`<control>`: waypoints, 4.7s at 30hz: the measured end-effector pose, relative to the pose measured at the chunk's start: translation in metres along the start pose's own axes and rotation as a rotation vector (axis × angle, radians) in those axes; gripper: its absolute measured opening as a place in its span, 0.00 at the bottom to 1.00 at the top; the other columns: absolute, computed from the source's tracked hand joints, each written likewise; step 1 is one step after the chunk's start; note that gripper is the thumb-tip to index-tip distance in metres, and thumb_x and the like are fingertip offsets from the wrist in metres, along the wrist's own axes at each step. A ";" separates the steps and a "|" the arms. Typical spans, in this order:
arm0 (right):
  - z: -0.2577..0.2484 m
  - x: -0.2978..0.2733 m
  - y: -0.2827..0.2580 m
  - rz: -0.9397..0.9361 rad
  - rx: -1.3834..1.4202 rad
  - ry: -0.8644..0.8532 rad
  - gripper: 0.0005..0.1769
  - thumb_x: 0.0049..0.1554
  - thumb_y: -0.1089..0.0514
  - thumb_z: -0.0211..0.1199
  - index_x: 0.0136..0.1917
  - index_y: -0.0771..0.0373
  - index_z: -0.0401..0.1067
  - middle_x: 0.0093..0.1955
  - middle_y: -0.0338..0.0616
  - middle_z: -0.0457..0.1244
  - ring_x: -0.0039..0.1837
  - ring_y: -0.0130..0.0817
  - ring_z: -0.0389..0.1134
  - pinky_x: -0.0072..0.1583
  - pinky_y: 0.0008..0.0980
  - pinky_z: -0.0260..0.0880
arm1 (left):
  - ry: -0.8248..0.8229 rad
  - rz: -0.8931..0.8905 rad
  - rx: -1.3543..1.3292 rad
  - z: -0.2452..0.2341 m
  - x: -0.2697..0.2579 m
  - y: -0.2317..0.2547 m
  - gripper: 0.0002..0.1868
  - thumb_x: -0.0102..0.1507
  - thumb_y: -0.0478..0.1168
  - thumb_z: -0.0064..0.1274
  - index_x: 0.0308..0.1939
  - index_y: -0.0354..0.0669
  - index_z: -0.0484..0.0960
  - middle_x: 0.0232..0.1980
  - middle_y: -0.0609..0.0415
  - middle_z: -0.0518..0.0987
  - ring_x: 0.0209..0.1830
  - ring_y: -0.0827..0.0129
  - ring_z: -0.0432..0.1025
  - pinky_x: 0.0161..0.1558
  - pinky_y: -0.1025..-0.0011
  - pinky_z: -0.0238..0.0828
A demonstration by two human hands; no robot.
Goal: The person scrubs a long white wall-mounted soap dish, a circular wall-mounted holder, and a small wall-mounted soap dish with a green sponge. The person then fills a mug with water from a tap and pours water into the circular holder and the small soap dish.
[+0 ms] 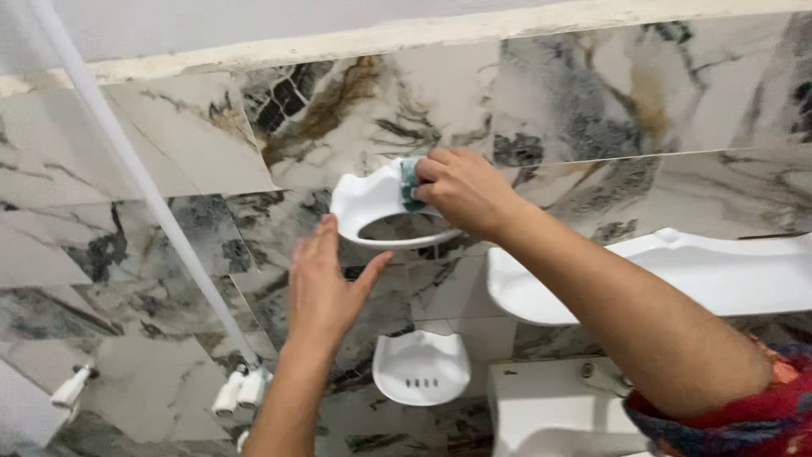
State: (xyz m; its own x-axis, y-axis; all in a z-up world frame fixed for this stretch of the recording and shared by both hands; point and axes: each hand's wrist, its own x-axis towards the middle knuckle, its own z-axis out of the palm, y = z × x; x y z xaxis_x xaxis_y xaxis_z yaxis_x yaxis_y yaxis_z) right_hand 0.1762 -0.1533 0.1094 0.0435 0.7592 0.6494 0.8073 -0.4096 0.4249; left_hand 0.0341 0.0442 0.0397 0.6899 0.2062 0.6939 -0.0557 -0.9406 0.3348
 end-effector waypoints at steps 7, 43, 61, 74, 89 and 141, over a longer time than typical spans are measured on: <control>0.049 0.044 -0.032 -0.011 0.089 -0.160 0.09 0.47 0.61 0.65 0.42 0.54 0.83 0.50 0.39 0.70 0.56 0.40 0.70 0.56 0.41 0.73 | -0.012 -0.028 -0.166 0.001 0.014 -0.028 0.48 0.47 0.60 0.74 0.60 0.28 0.79 0.59 0.36 0.80 0.61 0.42 0.72 0.64 0.55 0.64; 0.042 0.057 -0.049 0.221 -0.162 -0.510 0.04 0.45 0.60 0.68 0.36 0.60 0.80 0.45 0.47 0.70 0.51 0.45 0.73 0.49 0.42 0.75 | 0.087 0.164 -0.308 0.005 0.010 -0.053 0.31 0.59 0.48 0.67 0.58 0.26 0.80 0.60 0.36 0.81 0.59 0.50 0.77 0.69 0.51 0.62; 0.058 0.065 -0.052 0.297 0.420 -0.220 0.07 0.44 0.62 0.66 0.39 0.60 0.82 0.41 0.47 0.70 0.46 0.47 0.72 0.49 0.45 0.72 | 0.062 0.069 -0.292 0.009 0.008 -0.044 0.33 0.56 0.46 0.69 0.59 0.29 0.80 0.60 0.39 0.81 0.60 0.53 0.77 0.71 0.48 0.56; 0.052 0.061 -0.051 0.288 0.112 -0.015 0.10 0.52 0.62 0.65 0.48 0.62 0.81 0.49 0.49 0.68 0.56 0.46 0.68 0.56 0.41 0.70 | 0.059 0.067 -0.304 0.010 0.011 -0.049 0.34 0.53 0.50 0.70 0.57 0.30 0.81 0.59 0.40 0.82 0.59 0.55 0.78 0.71 0.47 0.55; 0.053 0.075 -0.043 0.290 0.112 -0.220 0.09 0.49 0.64 0.63 0.43 0.61 0.82 0.46 0.44 0.71 0.54 0.46 0.66 0.57 0.43 0.69 | 0.079 0.098 -0.283 0.009 0.008 -0.050 0.36 0.57 0.52 0.67 0.60 0.29 0.79 0.60 0.39 0.81 0.61 0.55 0.76 0.73 0.47 0.53; 0.035 0.041 -0.021 0.330 -0.034 0.019 0.07 0.54 0.59 0.68 0.47 0.59 0.82 0.49 0.39 0.69 0.55 0.40 0.67 0.57 0.39 0.68 | -0.054 0.457 0.035 0.011 0.060 -0.032 0.67 0.44 0.79 0.59 0.67 0.23 0.68 0.70 0.36 0.70 0.74 0.49 0.58 0.72 0.38 0.23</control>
State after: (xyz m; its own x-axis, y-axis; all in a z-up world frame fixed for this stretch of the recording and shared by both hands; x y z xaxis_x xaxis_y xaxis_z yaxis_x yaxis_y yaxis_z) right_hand 0.1818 -0.0958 0.1047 0.2883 0.5732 0.7670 0.7312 -0.6490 0.2101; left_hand 0.0849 0.0838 0.0635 0.6370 -0.2452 0.7309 -0.3393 -0.9405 -0.0199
